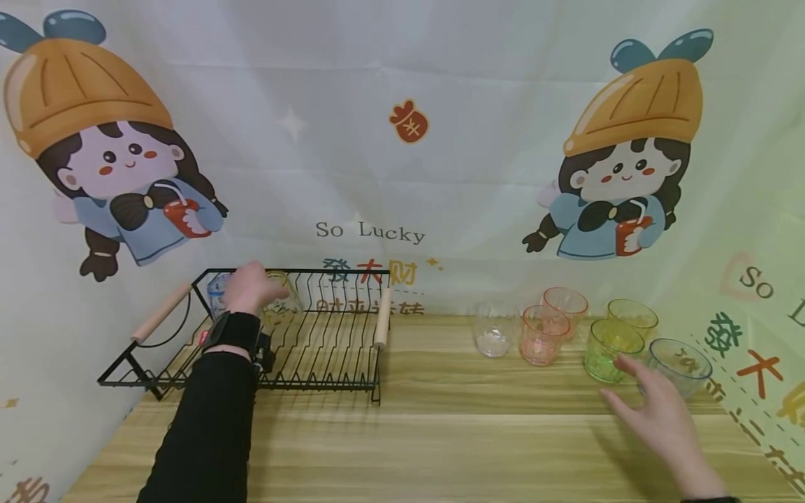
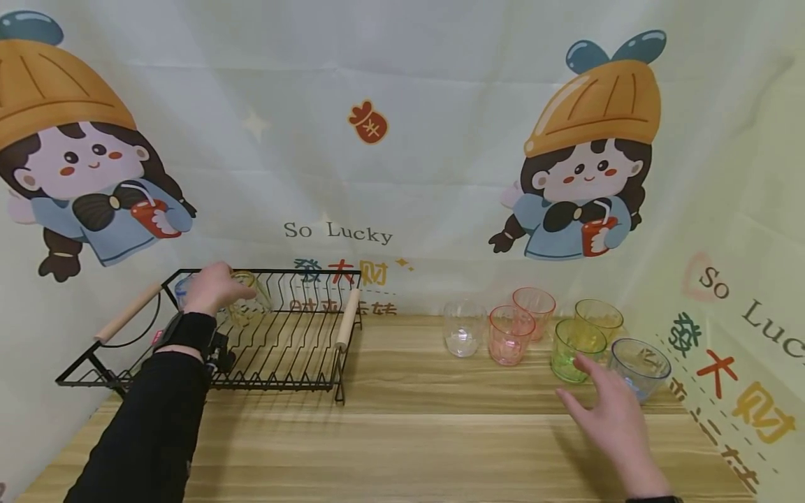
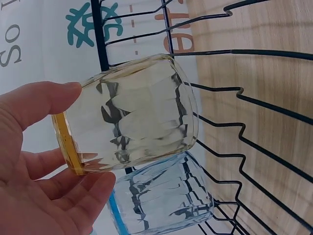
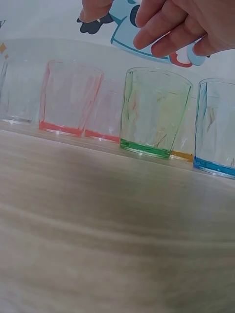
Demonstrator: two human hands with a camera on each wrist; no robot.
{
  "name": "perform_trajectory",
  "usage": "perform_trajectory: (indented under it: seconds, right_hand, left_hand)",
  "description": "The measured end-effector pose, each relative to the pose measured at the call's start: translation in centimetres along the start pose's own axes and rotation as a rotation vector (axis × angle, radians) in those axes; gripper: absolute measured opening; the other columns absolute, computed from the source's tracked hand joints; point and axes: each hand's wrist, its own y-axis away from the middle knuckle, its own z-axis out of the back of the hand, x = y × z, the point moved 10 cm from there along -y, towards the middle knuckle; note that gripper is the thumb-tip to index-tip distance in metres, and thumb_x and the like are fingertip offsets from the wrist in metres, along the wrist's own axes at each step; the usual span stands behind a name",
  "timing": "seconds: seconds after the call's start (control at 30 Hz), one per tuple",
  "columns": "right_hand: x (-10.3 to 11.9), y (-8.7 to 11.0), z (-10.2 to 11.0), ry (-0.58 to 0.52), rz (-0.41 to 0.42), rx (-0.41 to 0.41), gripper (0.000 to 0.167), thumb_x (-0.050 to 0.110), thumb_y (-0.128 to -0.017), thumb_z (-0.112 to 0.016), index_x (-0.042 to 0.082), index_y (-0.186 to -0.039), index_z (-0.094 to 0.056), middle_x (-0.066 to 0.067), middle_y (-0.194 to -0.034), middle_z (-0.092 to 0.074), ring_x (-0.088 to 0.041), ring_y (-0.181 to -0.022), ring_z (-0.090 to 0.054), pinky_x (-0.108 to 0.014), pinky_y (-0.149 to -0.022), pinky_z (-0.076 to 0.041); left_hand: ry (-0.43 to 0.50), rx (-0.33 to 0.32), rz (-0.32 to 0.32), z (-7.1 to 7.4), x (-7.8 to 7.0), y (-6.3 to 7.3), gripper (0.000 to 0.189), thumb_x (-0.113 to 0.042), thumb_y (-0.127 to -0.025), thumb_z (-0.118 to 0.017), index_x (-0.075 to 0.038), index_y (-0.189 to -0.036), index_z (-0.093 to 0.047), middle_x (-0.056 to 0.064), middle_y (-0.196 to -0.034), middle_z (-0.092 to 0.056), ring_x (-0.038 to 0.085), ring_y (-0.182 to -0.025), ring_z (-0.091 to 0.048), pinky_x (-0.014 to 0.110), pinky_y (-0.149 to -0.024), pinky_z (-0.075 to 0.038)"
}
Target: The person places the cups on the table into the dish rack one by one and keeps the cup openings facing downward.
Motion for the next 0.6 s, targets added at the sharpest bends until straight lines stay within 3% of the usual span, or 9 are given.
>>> perform_trajectory:
  seconds: [0.13,0.37,0.6]
  right_hand:
    - [-0.08,0.03,0.0,0.001,0.007,-0.007,0.064,0.003,-0.072,-0.083,-0.012,-0.127,-0.054,-0.033,-0.117,-0.061,-0.05,-0.104,-0.055,-0.068,-0.087,-0.04]
    - [-0.21,0.11,0.02,0.004,0.011,-0.014,0.065,0.002,-0.071,-0.084,-0.012,-0.127,-0.054,-0.033,-0.116,-0.062,-0.05,-0.103,-0.056,-0.066,-0.086,-0.041]
    - [-0.03,0.03,0.03,0.0,0.0,-0.003,0.064,0.002,-0.072,-0.083,-0.012,-0.127,-0.053,-0.032,-0.117,-0.062,-0.05,-0.104,-0.055,-0.067,-0.087,-0.04]
  left_hand:
    - [0.002,0.022,0.031,-0.33,0.29,0.02,0.059,-0.025,-0.094,-0.067,0.013,-0.133,-0.045,0.036,-0.122,-0.048,0.052,-0.105,-0.048,0.061,-0.087,-0.046]
    - [-0.009,0.005,0.068,-0.76,0.73,-0.14,0.059,-0.025,-0.092,-0.069,0.011,-0.132,-0.048,0.034,-0.121,-0.052,0.049,-0.1,-0.053,0.056,-0.078,-0.05]
    - [-0.009,-0.023,0.053,-0.53,0.65,-0.37,0.044,-0.013,-0.093,-0.058,0.015,-0.125,-0.051,0.035,-0.116,-0.055,0.041,-0.088,-0.052,0.049,-0.068,-0.048]
